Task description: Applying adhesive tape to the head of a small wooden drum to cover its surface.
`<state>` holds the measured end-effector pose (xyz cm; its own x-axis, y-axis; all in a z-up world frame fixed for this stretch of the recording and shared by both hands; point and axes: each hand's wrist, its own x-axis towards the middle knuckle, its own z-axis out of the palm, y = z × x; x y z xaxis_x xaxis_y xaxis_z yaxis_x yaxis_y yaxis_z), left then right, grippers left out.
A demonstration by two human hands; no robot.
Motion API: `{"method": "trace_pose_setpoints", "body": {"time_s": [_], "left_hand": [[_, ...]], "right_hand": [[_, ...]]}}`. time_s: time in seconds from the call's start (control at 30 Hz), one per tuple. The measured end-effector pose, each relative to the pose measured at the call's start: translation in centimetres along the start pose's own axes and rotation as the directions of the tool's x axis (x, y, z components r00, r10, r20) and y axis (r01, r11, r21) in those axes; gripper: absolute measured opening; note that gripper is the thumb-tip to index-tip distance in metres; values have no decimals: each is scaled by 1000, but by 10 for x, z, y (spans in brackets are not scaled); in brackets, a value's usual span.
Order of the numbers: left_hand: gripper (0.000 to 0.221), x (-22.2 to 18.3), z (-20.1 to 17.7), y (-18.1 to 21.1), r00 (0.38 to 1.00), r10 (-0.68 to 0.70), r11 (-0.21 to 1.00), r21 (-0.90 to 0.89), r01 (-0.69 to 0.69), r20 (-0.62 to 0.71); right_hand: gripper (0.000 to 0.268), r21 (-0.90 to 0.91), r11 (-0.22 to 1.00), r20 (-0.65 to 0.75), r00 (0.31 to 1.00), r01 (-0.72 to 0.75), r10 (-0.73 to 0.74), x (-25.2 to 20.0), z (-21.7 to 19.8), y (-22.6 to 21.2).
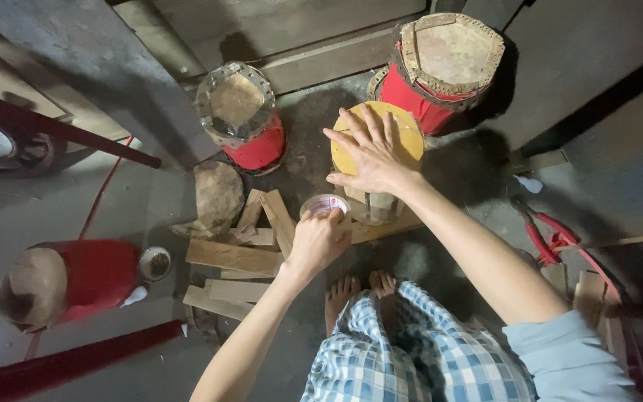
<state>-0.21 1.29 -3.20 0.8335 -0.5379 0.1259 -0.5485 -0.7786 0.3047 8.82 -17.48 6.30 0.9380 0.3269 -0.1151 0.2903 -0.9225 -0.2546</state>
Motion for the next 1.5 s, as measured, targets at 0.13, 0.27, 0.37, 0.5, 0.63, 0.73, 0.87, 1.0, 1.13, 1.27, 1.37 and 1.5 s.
{"method": "trace_pose_setpoints", "body": {"time_s": [0.13,0.27,0.37,0.5,0.63,0.73,0.87,1.0,1.13,1.27,1.37,1.5], "left_hand": [[34,6,3,-4,999,-44,998,-40,45,27],[37,10,-10,2,995,-88,992,-92,91,45],[35,7,-17,1,987,-149,979,-133,156,59],[45,6,-41,19,971,-224,943,-232,237,83],[44,10,-25,17,965,-234,926,-276,258,116],[50,15,-25,15,954,-267,916,-272,295,136],[88,27,-62,29,922,-283,885,-298,358,265],[94,33,-87,43,898,-275,859,-332,390,343],[89,34,-59,27,916,-268,888,-293,355,299],[87,33,-63,32,914,-276,880,-304,365,299],[85,35,-66,34,912,-281,881,-296,368,299],[86,35,-52,24,916,-267,887,-294,355,301]], "right_hand": [[82,33,999,18,1000,-13,12,0,-2,0],[83,67,998,27,1000,-9,7,-1,-4,1],[83,94,995,65,998,-27,21,0,-10,-2],[84,122,990,108,993,-67,54,4,-13,-1],[83,150,985,129,989,-87,68,8,-15,1],[83,208,974,144,988,-84,55,7,-20,2],[80,243,965,165,985,-95,55,3,-31,-5],[79,242,968,157,987,-68,30,4,-30,1],[77,178,981,197,980,-74,38,5,-37,3],[77,239,967,183,982,-84,40,8,-40,7],[72,270,962,92,996,-38,13,10,-38,17],[37,287,912,-590,804,292,-72,8,-7,64]]}}
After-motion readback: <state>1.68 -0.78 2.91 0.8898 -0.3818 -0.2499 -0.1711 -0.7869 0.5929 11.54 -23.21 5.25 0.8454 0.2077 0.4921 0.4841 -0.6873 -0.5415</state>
